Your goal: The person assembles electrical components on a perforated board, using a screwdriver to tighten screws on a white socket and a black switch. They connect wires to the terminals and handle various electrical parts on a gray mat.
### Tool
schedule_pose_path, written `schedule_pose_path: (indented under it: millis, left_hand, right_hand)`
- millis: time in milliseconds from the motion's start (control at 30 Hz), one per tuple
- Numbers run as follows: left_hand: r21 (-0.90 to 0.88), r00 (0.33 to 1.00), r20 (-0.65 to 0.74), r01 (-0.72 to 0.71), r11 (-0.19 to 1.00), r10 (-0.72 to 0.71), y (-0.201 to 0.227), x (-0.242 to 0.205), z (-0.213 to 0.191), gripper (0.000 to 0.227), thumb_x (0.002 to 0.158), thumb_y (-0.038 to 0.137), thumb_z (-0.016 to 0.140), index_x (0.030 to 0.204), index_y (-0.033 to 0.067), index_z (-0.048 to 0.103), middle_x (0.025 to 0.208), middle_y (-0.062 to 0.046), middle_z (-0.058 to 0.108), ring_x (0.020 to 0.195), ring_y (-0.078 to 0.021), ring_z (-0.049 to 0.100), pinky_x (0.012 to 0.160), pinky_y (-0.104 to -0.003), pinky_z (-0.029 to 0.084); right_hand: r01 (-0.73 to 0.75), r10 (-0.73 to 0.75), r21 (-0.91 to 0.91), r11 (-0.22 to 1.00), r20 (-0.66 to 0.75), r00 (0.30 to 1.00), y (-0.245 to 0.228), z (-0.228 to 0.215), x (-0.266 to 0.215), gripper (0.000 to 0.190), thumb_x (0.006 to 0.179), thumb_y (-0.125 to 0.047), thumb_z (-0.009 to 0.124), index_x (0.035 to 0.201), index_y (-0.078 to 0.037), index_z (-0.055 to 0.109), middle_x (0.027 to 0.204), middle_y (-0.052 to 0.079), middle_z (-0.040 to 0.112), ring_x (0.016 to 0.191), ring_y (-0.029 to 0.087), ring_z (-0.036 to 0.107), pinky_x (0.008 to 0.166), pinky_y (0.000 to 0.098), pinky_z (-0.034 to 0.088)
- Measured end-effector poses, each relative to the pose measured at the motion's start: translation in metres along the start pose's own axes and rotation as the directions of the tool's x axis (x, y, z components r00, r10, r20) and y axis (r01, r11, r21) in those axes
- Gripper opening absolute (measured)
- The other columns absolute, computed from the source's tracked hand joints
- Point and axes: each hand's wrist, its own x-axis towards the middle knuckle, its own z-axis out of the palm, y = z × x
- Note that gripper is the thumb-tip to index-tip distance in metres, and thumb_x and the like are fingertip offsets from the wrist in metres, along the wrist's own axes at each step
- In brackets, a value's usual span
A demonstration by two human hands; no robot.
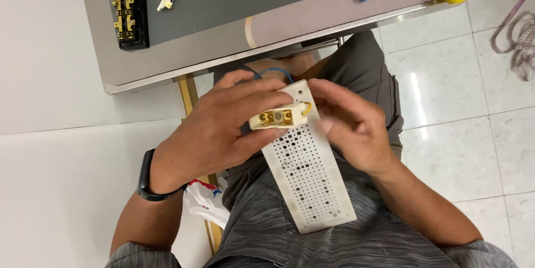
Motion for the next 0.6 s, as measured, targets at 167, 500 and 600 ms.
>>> schedule_pose_path:
  millis: [167,500,600]
  left_hand:
    - [-0.092,0.997,-0.075,-0.016,0.996,0.009,0.005,-0.002,-0.006,0.036,0.087,0.014,0.076,0.118,0.0066,0.059,0.122,-0.017,0.064,0.112,-0.0264,0.065,0.115,-0.056,0.029]
    - [0.134,0.991,-0.112,-0.055,0.989,0.071,0.013,0.000,0.008,0.030,0.092,0.017,0.069,0.116,0.0050,0.056,0.105,-0.010,0.064,0.094,-0.0217,0.065,0.108,-0.059,0.034]
    - [0.066,0.982,-0.181,-0.052,0.997,0.063,0.019,0.002,0.010,0.025,0.089,0.017,0.072,0.108,0.0050,0.061,0.103,-0.013,0.065,0.092,-0.0234,0.066,0.105,-0.057,0.039]
  right_hand:
    - [-0.124,0.124,0.087,0.989,0.002,0.992,0.002,0.000,0.010,0.040,0.094,0.003,0.050,0.134,-0.001,0.051,0.123,0.015,0.066,0.112,0.020,0.064,0.096,0.0310,0.056]
    - [0.351,-0.318,-0.414,0.840,0.150,0.936,-0.004,0.002,0.014,0.015,0.096,-0.007,0.057,0.098,0.002,0.068,0.074,0.006,0.066,0.059,0.018,0.052,0.060,0.0328,0.043]
    - [0.266,-0.223,-0.220,0.938,0.203,0.953,0.000,-0.004,0.008,0.016,0.094,-0.010,0.058,0.100,0.002,0.067,0.085,0.009,0.070,0.069,0.017,0.062,0.064,0.0287,0.051]
